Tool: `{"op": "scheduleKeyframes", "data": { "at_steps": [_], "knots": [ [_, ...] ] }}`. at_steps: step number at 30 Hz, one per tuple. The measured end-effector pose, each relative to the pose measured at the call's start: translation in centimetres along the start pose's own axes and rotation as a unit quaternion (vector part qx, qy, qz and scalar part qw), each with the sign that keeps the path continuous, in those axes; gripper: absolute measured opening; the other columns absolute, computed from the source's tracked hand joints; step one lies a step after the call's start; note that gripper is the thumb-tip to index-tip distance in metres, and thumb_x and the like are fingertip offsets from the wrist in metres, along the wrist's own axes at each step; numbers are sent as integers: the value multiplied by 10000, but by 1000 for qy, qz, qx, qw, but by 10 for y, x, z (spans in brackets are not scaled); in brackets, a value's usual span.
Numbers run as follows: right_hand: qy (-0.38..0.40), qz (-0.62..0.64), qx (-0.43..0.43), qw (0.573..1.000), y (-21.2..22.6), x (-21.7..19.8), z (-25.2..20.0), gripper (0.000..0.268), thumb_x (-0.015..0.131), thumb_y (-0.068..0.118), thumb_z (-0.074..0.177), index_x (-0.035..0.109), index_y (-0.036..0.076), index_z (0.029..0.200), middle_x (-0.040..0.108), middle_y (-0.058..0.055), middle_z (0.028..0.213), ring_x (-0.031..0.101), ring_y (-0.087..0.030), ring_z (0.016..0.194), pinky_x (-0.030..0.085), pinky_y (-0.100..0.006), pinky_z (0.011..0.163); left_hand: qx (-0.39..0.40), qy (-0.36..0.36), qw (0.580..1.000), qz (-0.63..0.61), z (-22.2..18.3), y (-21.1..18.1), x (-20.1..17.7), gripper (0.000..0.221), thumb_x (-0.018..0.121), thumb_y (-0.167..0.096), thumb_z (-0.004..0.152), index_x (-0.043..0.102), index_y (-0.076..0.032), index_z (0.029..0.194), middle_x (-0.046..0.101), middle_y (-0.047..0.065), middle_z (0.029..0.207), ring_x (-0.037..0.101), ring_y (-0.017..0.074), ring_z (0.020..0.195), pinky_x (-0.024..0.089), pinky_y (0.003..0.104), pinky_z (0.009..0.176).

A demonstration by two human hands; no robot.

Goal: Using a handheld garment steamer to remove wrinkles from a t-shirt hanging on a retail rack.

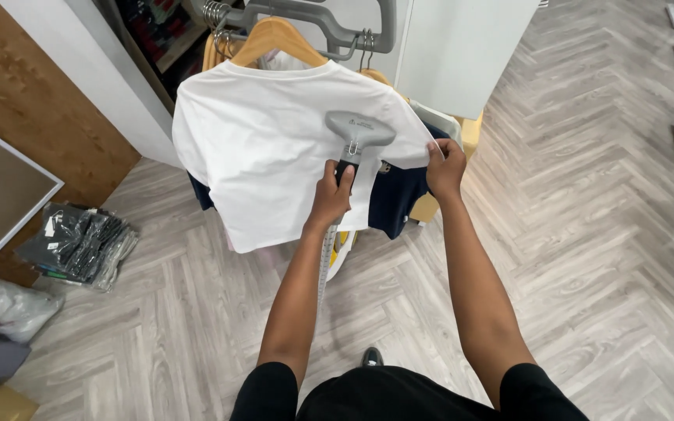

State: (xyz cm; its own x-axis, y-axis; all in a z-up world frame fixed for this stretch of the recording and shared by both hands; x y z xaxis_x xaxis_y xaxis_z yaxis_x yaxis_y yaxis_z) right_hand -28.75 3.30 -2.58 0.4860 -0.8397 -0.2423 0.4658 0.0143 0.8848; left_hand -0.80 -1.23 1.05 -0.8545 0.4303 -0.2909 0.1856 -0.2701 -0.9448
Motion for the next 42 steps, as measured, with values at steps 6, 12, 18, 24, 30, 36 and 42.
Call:
{"op": "scheduleKeyframes", "data": {
  "at_steps": [6,12,18,24,30,36,42],
  "knots": [
    [-16,75,76,994,3,-12,-13,69,635,181,1039,657,119,1018,690,9,924,591,-104,843,489,-263,741,81,-27,996,-18,-2,-45,-16,529,389,-544,1058,455,-36,1188,631,114,704,663,207,504,555,321,483],
    [-32,97,110,989,-3,-11,-17,172,653,264,1035,644,110,961,655,-15,795,615,-107,640,549,-203,569,47,25,999,11,8,-28,16,510,378,-540,1056,451,-52,1185,649,117,704,664,204,494,567,318,491],
    [-35,82,120,989,-14,-20,-20,116,692,201,1006,690,92,968,665,-36,768,633,-96,644,552,-195,571,4,74,997,23,-1,-20,38,543,386,-548,1054,448,-32,1213,655,124,715,678,204,513,571,316,489],
    [-50,105,149,982,0,-21,-25,109,624,167,1024,709,100,1037,658,-16,845,627,-90,745,588,-202,627,42,2,999,11,9,-56,26,487,349,-528,1060,421,-66,1195,660,135,728,687,201,518,581,282,512],
    [-60,154,163,973,5,-17,-24,91,586,197,1040,649,133,1027,642,15,902,617,-84,830,603,-202,682,-9,94,995,-20,4,-6,64,573,394,-555,1045,429,-21,1250,657,133,706,679,229,486,582,327,460],
    [-51,147,171,973,15,-26,-26,111,592,205,1044,671,142,997,653,27,911,612,-78,869,587,-207,709,-24,101,994,-27,6,-14,61,577,385,-547,1050,445,-4,1235,654,142,732,669,207,482,578,311,453],
    [-61,145,161,974,14,-35,-22,101,646,219,1025,698,137,1054,656,28,922,602,-74,879,587,-213,721,16,54,997,-48,11,-33,53,535,386,-540,1056,456,-24,1178,651,158,736,670,212,482,587,315,465]
  ]
}}
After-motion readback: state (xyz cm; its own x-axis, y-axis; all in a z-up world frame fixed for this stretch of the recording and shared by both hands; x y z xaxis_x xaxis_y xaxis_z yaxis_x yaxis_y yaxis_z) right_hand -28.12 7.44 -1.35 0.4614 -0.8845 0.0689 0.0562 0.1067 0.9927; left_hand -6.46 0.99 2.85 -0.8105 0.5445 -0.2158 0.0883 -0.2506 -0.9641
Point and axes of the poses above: each hand's wrist, its own z-axis towards the middle knuckle, its own x-axis out of the palm, y = z × x, the point moved 2 cm from there along z, towards the middle knuckle
